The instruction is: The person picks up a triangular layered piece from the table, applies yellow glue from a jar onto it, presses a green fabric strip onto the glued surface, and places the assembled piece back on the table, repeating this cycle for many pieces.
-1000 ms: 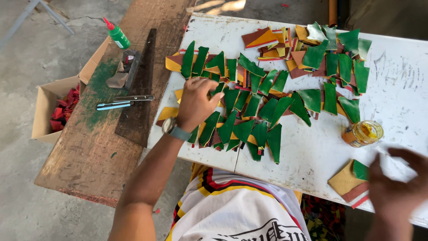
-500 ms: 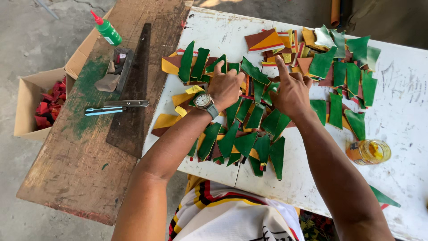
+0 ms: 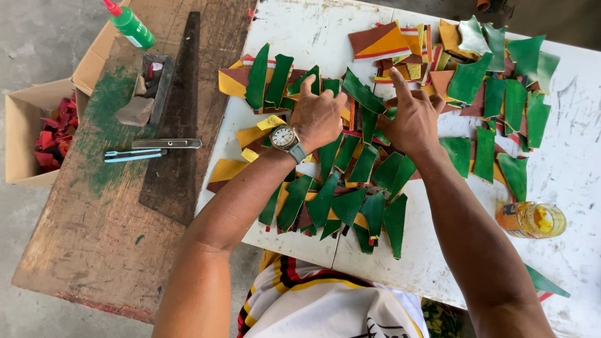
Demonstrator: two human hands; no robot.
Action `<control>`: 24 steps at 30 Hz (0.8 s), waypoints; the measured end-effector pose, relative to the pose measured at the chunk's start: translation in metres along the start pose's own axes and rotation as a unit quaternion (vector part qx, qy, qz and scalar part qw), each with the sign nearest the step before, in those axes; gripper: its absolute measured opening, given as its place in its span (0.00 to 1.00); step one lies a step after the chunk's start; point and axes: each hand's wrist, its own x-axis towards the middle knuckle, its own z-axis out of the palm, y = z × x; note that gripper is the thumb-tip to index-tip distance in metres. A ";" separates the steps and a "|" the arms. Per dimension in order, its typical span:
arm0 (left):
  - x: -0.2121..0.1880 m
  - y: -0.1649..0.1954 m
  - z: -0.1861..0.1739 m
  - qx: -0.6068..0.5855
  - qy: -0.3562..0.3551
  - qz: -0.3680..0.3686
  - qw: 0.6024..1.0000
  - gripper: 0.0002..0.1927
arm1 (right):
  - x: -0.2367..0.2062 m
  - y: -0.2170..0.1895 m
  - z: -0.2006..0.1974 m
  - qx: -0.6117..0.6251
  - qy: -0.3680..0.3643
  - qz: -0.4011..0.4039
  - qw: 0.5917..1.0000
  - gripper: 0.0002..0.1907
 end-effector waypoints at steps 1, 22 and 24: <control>0.000 -0.001 0.001 -0.001 0.011 0.003 1.000 0.11 | -0.001 -0.001 -0.001 0.001 0.011 -0.009 1.000 0.51; -0.009 -0.003 0.008 -0.029 0.085 -0.038 0.995 0.08 | -0.014 -0.057 0.015 0.045 0.004 0.019 0.999 0.55; -0.011 -0.004 0.008 -0.032 0.089 -0.018 0.995 0.12 | -0.014 -0.061 0.018 0.054 -0.003 0.027 0.998 0.55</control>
